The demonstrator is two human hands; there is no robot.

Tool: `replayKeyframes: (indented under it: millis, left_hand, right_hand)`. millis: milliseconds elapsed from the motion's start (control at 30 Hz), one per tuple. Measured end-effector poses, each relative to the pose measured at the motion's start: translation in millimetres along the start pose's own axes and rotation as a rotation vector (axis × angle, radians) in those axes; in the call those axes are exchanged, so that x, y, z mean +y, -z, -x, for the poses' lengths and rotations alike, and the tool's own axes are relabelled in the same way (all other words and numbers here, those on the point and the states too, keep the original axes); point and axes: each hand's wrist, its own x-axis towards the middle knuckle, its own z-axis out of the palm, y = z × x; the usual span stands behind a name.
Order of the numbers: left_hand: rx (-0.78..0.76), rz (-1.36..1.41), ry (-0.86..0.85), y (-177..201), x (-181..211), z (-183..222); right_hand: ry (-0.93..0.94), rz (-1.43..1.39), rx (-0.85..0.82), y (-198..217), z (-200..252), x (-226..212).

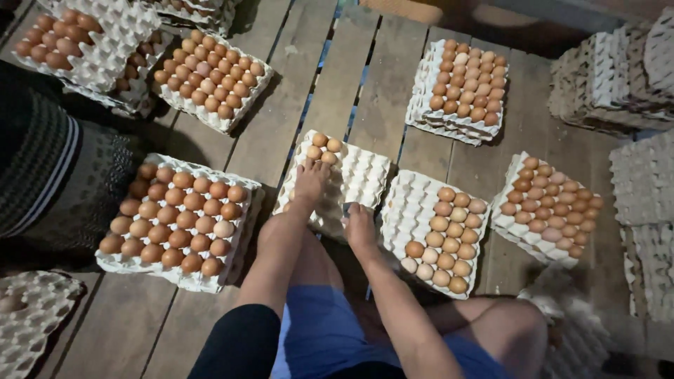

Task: A person sits on the floor and uses a small light to inspect eggs one by one before placing them into egg trays.

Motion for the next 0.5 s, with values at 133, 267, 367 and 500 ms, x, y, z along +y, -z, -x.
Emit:
replayKeyframes:
  millis: [133, 267, 367, 500]
  left_hand:
    - [0.095, -0.01, -0.011, 43, 4, 13]
    - [-0.033, 0.058, 0.029, 13, 2, 9]
    - [-0.004, 0.353, 0.188, 14, 12, 24]
    - [0.129, 1.226, 0.144, 31, 63, 66]
  right_hand:
    - [-0.072, -0.128, -0.085, 9, 1, 7]
    - [-0.35, -0.442, -0.059, -21, -12, 44]
    - [-0.447, -0.82, 0.061, 2, -5, 60]
    - [-0.44, -1.108, 0.241, 38, 29, 90]
